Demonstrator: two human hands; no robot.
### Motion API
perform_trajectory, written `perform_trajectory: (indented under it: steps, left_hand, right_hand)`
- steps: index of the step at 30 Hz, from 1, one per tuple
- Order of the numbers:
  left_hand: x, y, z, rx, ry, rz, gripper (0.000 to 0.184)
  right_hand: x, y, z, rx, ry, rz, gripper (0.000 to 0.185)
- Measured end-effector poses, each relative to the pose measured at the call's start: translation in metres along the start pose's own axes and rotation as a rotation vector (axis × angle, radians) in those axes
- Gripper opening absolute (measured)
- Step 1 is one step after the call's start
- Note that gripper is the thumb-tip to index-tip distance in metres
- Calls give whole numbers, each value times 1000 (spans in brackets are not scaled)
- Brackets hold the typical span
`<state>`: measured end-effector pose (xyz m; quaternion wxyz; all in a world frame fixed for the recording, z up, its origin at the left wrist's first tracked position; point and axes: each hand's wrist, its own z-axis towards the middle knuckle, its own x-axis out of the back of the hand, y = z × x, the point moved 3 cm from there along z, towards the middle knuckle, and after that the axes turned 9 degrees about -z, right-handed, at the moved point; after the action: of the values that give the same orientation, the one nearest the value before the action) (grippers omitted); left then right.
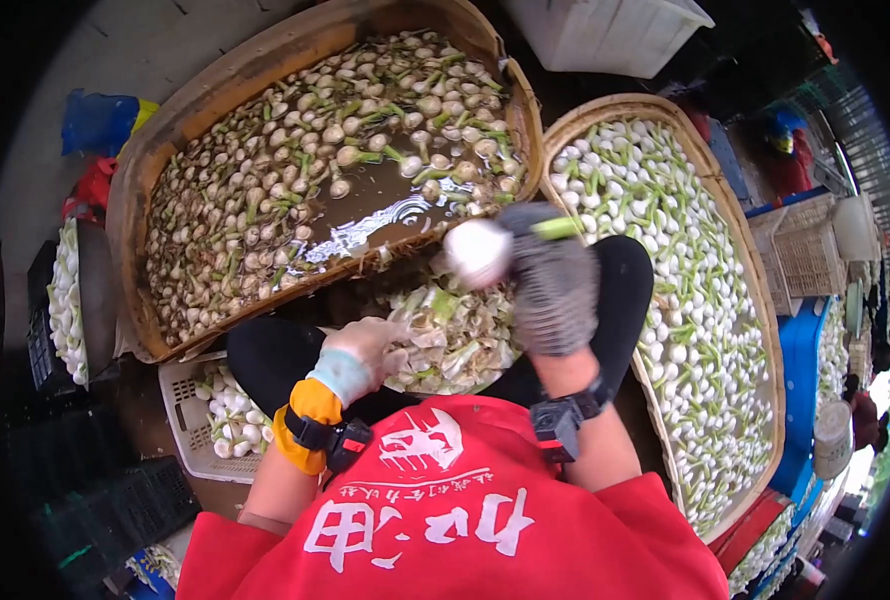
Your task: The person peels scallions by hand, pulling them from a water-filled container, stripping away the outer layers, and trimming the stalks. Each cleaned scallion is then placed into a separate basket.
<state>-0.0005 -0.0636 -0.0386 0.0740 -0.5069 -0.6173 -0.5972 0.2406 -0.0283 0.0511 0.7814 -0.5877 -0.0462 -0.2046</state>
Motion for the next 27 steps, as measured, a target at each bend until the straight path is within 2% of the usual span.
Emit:
perform_trajectory:
  steps: [1,2,4,5,6,7,8,9,10,12,14,16,17,19,20,21,22,24,26,27]
  left_hand:
    - [1,-11,-1,60,-44,-65,29]
    - [6,-13,-3,73,-42,-59,29]
    - [22,-11,-2,-21,288,-590,37]
    - [26,-22,4,223,187,-924,39]
    - [27,-37,12,284,205,-1093,41]
    - [40,-44,20,362,282,-1112,41]
    - [53,-52,31,440,356,-1131,41]
    - [68,-73,48,495,431,-1079,37]
    - [81,-102,61,551,507,-1024,34]
    - [94,-157,71,514,735,-1169,36]
    - [100,-242,95,683,624,-1086,43]
    - [94,-288,110,853,562,-1115,44]
    - [84,-322,120,916,536,-1097,36]
    - [37,-478,150,385,409,-544,52]
    - [47,-387,146,748,370,-733,55]
    - [66,-264,137,1124,365,-897,60]
    - [39,-289,147,1030,224,-1022,58]
    - [24,-277,157,681,-70,-1302,56]
    - [40,-191,156,620,119,-1331,54]
    - [53,-145,149,563,121,-1443,53]
  right_hand:
    - [19,8,15,-11,238,-18,19]
    - [43,9,28,104,471,-205,16]
    - [73,12,45,-47,657,-387,15]
    - [70,13,46,-44,651,-383,15]
    - [63,12,45,-28,528,-258,20]
    - [55,10,42,-12,407,-136,25]
    - [39,11,37,-104,299,-24,25]
    - [23,0,29,-232,133,-101,24]
    - [12,12,22,-196,4,-215,21]
    - [-15,15,8,-44,-180,-356,22]
    - [-34,24,-9,-160,-293,-227,20]
    - [-45,33,-17,-198,-396,-185,21]
    - [-47,38,-16,-214,-386,-193,21]
    - [-52,45,-16,-180,-451,-211,22]
    - [-53,50,-14,-201,-447,-223,22]
    - [-54,53,-11,-192,-460,-251,21]
    - [-55,56,-8,-179,-474,-277,21]
    - [-59,62,-2,-200,-472,-276,19]
    - [-65,68,2,-132,-469,-202,18]
    - [-70,64,7,-99,-475,-221,17]
